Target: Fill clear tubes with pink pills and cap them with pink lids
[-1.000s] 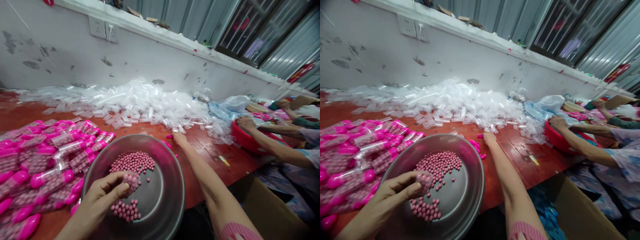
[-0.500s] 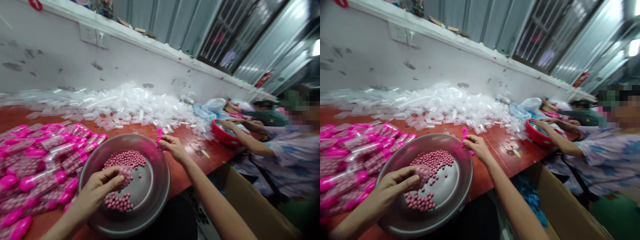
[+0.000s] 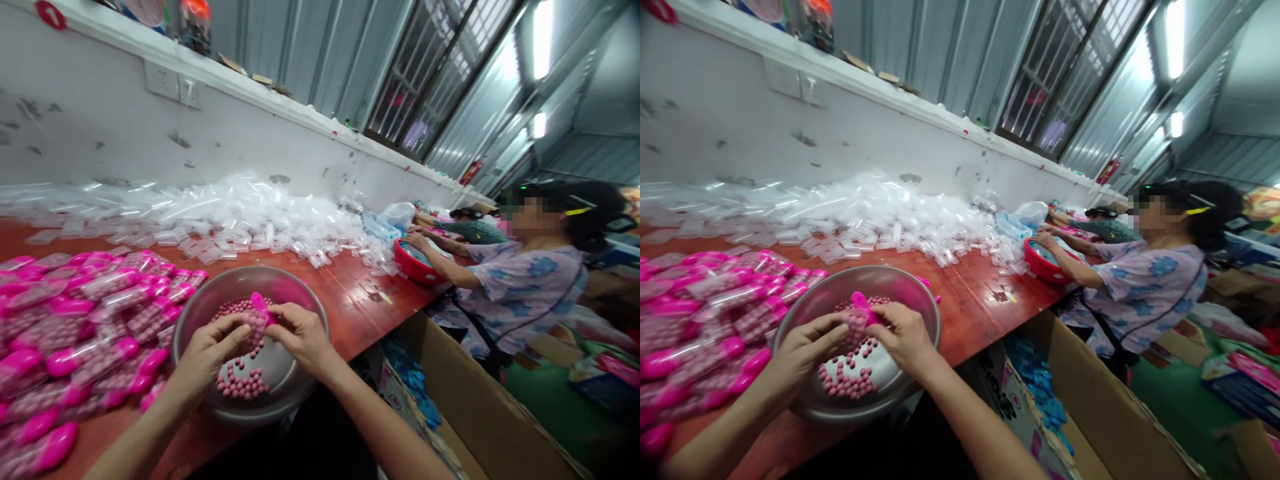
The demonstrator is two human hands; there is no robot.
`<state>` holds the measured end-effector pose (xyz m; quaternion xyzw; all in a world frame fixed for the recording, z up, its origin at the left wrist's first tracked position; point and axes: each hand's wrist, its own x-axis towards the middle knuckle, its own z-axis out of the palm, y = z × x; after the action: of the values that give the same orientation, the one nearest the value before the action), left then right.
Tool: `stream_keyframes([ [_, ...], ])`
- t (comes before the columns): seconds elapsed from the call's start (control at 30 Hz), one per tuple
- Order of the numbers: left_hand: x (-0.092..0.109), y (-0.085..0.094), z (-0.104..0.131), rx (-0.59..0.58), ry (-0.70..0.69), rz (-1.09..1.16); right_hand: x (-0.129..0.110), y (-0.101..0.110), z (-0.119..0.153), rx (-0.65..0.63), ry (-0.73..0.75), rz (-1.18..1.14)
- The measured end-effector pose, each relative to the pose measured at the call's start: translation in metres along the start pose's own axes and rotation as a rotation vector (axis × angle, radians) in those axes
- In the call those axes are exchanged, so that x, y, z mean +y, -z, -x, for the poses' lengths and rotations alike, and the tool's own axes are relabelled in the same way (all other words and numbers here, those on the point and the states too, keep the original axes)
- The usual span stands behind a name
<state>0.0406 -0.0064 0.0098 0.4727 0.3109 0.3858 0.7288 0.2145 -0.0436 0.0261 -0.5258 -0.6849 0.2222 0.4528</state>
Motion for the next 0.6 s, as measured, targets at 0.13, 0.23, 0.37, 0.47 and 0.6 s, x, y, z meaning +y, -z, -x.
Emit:
stream_keyframes([
  [0.13, 0.002, -0.005, 0.004, -0.055, -0.138, -0.230, -0.009, 0.018, -0.002, 0.047, -0.017, -0.024],
  [0.23, 0.003, -0.007, 0.006, -0.123, -0.238, -0.337, -0.018, 0.020, -0.006, -0.026, 0.073, 0.053],
  [0.37, 0.003, -0.008, 0.011, -0.094, -0.324, -0.437, -0.023, 0.013, -0.007, -0.188, 0.157, 0.171],
  [0.47, 0.002, -0.008, 0.014, -0.012, -0.372, -0.522, -0.022, 0.011, -0.005, -0.251, 0.147, 0.236],
  [0.6, -0.005, -0.005, 0.015, 0.011, -0.466, -0.630, -0.021, 0.011, 0.000, -0.263, 0.179, 0.288],
])
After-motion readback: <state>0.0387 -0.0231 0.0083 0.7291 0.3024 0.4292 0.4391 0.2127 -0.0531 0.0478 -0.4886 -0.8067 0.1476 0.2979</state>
